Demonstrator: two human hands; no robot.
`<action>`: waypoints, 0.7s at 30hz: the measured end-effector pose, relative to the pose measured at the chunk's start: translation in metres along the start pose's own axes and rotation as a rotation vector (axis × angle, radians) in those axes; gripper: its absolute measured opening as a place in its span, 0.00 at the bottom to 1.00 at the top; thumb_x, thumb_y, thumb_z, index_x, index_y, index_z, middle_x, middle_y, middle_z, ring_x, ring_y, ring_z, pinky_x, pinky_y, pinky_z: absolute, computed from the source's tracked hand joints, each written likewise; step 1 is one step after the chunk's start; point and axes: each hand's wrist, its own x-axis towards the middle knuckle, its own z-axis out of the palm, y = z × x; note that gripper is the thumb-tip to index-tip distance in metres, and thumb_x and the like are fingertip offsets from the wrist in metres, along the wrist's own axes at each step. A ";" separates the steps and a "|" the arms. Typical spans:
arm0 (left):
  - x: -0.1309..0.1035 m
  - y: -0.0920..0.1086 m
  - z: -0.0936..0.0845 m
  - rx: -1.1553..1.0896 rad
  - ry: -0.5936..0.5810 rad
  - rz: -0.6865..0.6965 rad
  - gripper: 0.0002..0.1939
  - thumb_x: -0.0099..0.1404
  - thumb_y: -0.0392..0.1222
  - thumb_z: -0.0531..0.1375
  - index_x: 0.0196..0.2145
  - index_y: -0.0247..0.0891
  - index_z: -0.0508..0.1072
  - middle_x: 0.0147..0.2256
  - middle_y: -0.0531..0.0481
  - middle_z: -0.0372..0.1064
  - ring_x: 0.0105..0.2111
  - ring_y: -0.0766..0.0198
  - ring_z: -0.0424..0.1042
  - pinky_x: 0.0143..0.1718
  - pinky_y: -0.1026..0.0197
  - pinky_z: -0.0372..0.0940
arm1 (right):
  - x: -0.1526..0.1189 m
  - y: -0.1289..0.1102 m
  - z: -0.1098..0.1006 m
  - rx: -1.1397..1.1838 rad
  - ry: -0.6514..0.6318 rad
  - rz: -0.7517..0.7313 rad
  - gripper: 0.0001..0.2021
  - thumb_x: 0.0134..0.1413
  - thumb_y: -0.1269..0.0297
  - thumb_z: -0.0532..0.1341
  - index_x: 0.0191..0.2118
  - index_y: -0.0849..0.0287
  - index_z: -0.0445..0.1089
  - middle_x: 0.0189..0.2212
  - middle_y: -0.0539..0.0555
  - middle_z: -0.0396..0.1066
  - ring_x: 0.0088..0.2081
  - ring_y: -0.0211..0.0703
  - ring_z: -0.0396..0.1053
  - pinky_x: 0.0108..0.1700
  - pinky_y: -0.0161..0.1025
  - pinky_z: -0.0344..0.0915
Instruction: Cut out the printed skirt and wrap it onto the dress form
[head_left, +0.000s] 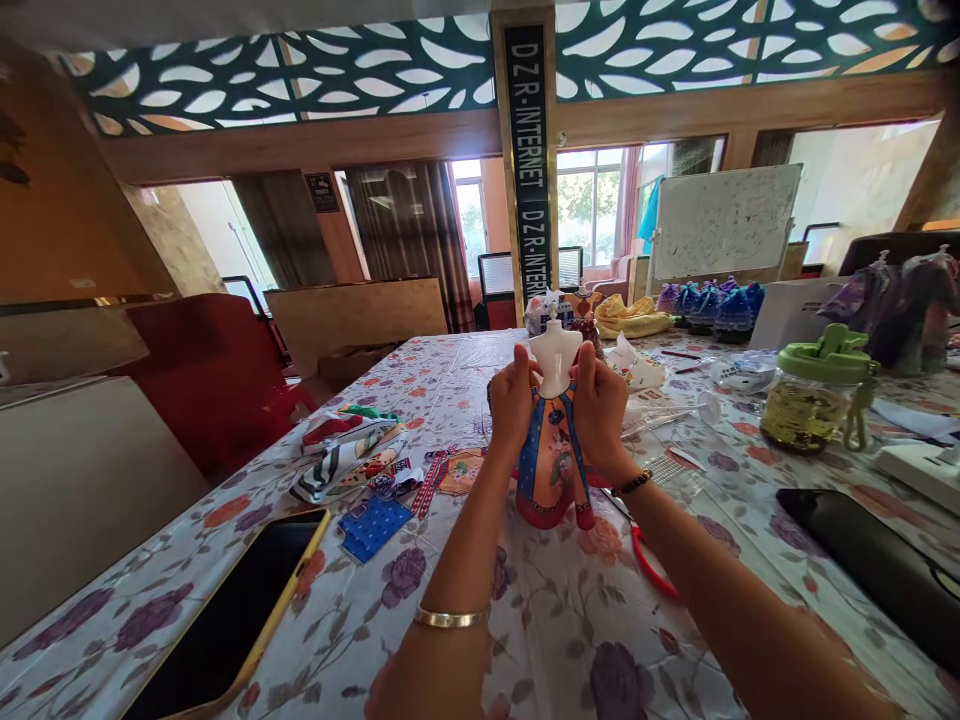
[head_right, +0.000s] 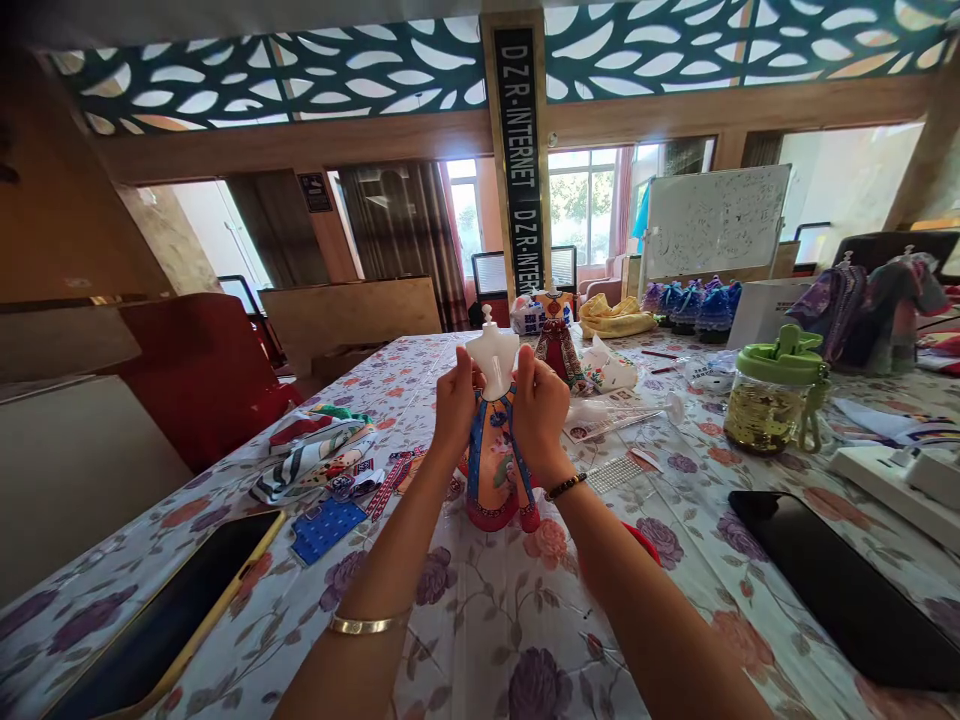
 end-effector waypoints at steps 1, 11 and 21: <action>0.002 -0.002 -0.004 -0.010 -0.062 -0.015 0.30 0.61 0.64 0.43 0.22 0.35 0.66 0.18 0.55 0.55 0.18 0.72 0.56 0.21 0.67 0.50 | 0.001 0.002 0.000 -0.018 -0.010 -0.020 0.25 0.62 0.53 0.42 0.19 0.60 0.60 0.17 0.48 0.62 0.21 0.36 0.58 0.23 0.34 0.49; 0.008 0.017 -0.047 0.095 -0.483 -0.090 0.17 0.48 0.51 0.63 0.23 0.31 0.73 0.21 0.53 0.67 0.23 0.71 0.62 0.26 0.68 0.56 | 0.007 0.011 -0.010 -0.120 -0.012 -0.160 0.22 0.63 0.57 0.41 0.23 0.58 0.62 0.24 0.53 0.64 0.28 0.41 0.62 0.30 0.37 0.53; 0.004 0.040 -0.057 0.215 -0.757 -0.191 0.11 0.44 0.43 0.67 0.25 0.33 0.76 0.23 0.52 0.70 0.24 0.69 0.65 0.28 0.66 0.59 | 0.024 0.015 -0.033 -0.182 -0.319 -0.273 0.19 0.59 0.56 0.48 0.19 0.57 0.60 0.14 0.46 0.52 0.19 0.36 0.49 0.25 0.38 0.44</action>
